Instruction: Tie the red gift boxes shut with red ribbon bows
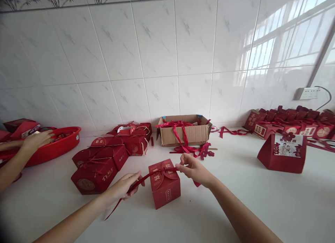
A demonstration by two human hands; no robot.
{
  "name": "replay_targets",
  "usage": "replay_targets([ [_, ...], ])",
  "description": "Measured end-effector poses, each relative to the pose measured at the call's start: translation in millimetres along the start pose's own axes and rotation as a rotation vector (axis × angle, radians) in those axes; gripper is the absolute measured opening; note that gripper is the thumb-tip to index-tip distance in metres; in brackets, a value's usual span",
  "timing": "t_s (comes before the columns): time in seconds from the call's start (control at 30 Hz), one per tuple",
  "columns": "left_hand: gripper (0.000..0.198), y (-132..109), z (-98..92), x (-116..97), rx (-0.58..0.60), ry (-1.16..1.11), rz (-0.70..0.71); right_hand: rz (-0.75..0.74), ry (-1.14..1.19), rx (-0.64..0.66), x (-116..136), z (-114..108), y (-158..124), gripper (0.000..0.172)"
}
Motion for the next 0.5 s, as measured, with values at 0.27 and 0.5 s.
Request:
replay_targets([
  [0.27,0.042,2,-9.9,5,0.355,-0.046,0.103,-0.248,-0.707,-0.164,11,6,-8,0.026],
  [0.5,0.04,-7,10.3,-48,-0.1,-0.232,0.319,-0.571,-0.541,-0.519,11,21,-3,0.027],
])
Point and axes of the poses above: each hand's wrist, its own y-axis towards the middle knuckle, its own z-axis out of the palm, x = y × z, the point moved 2 cm from there along y, towards the middle knuckle, and after that the axes turned 11 degrees about y, right-handed, at the moved point
